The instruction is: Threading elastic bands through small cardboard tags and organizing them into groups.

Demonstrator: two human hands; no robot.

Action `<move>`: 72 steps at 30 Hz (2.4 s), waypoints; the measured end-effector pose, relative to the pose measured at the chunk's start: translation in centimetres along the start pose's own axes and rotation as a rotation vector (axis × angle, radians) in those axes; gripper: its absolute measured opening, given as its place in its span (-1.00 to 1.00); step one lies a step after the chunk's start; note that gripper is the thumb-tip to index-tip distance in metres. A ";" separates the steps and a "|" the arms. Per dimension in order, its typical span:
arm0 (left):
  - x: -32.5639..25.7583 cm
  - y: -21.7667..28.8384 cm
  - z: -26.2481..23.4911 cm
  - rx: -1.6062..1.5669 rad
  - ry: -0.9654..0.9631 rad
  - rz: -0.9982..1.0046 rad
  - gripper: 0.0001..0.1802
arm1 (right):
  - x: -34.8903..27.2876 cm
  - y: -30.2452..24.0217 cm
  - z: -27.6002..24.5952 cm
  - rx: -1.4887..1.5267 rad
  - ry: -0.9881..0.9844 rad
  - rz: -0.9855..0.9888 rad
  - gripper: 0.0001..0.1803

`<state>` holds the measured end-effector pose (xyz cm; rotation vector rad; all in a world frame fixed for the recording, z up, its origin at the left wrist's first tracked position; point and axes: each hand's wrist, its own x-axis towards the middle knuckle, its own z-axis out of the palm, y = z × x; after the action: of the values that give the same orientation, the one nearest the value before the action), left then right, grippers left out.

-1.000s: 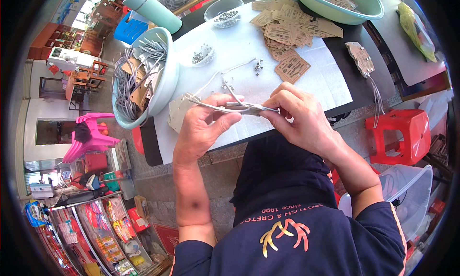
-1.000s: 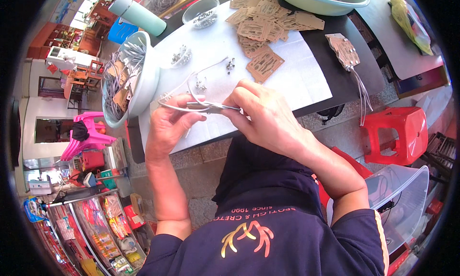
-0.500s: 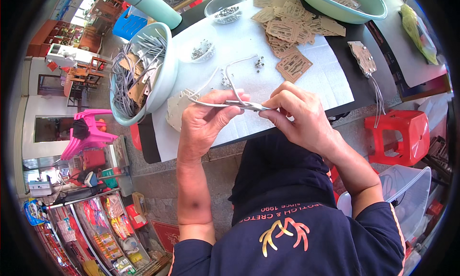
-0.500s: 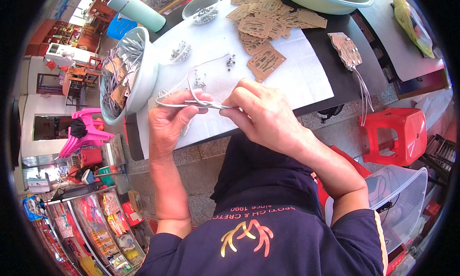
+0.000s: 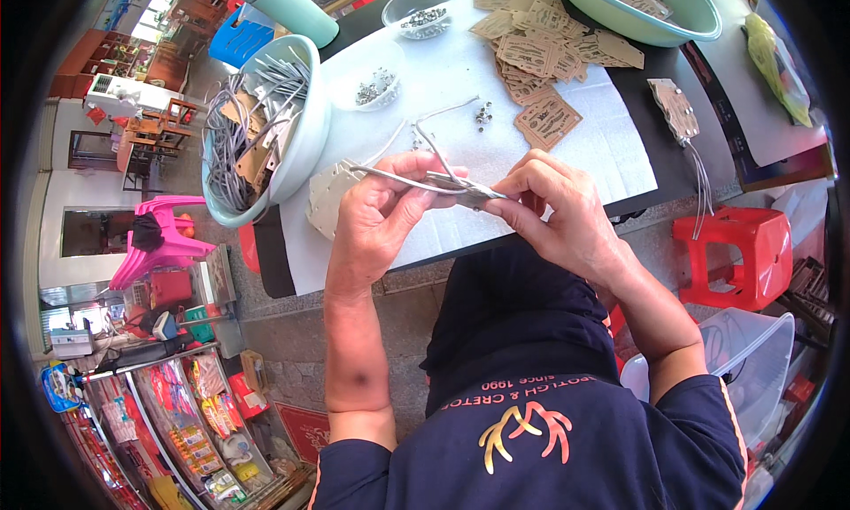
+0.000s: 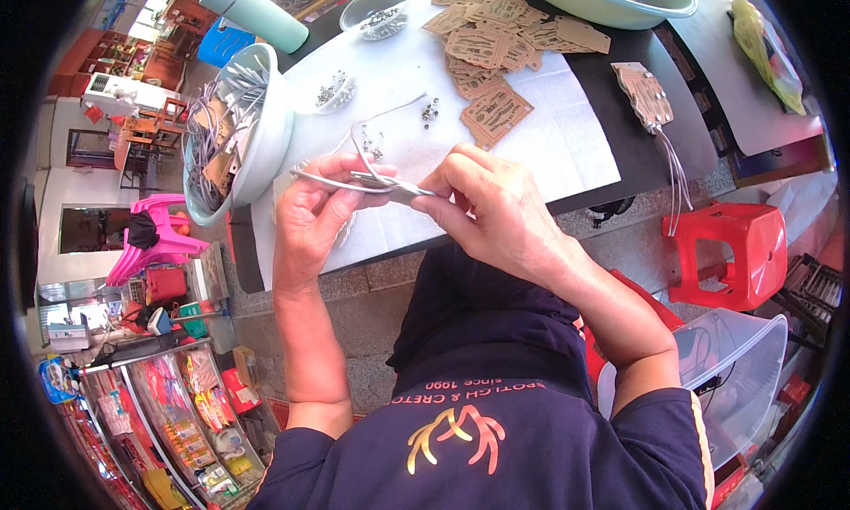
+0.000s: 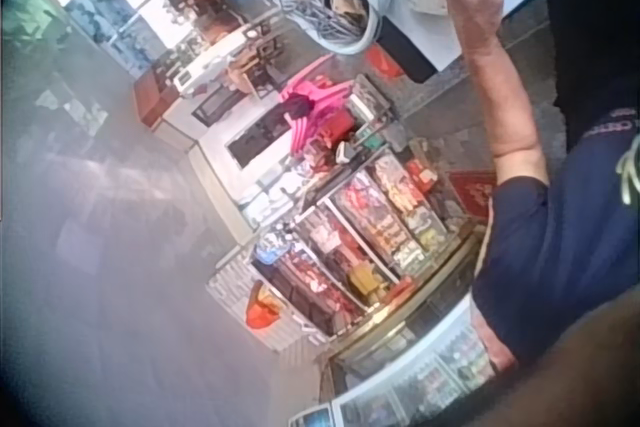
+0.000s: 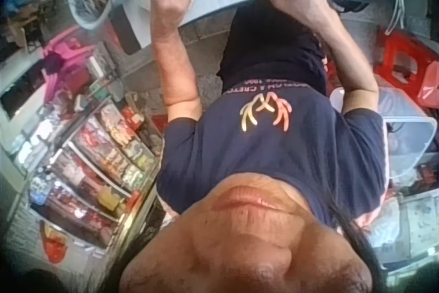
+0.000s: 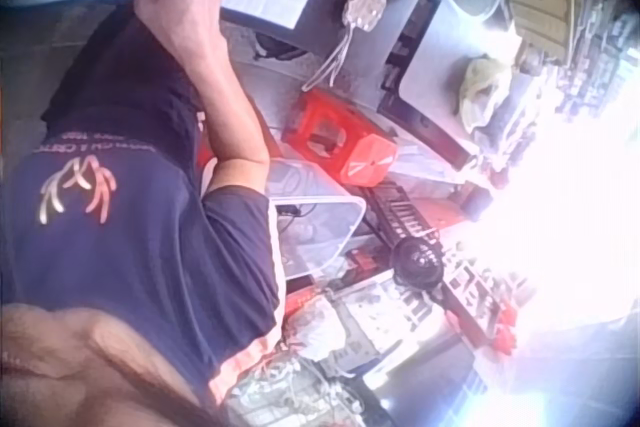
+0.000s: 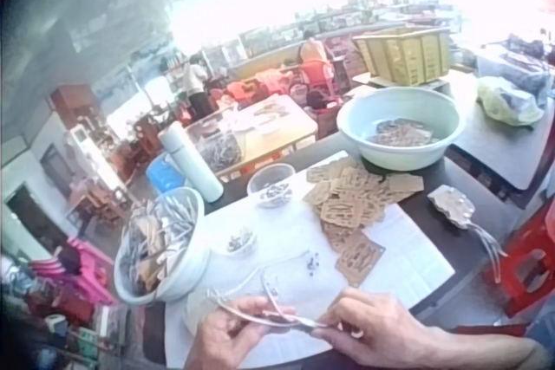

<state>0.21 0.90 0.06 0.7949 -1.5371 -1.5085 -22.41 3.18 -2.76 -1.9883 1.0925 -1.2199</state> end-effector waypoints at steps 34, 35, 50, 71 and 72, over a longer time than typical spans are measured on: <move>0.4 -1.1 0.3 -0.029 -0.036 0.313 -0.70 | -0.3 -0.1 -0.1 0.055 0.204 -0.201 -0.72; 0.3 -1.0 0.3 -0.028 -0.035 0.313 -0.70 | -0.3 -0.1 -0.1 0.055 0.191 -0.185 -0.72; 0.1 -0.7 0.4 0.006 0.029 0.210 -0.75 | -0.4 0.1 0.2 0.064 0.179 -0.164 -0.78; 0.7 0.4 3.5 0.003 0.394 0.085 -0.92 | 1.9 -1.4 2.1 -0.072 0.207 -0.132 -0.82; 0.7 0.1 3.4 -0.004 0.402 0.058 -0.90 | 1.9 -1.4 2.2 -0.071 0.205 -0.135 -0.82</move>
<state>-3.12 1.91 0.46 0.9754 -1.2452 -1.2193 -19.46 2.36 -1.78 -2.0530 1.1271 -1.5028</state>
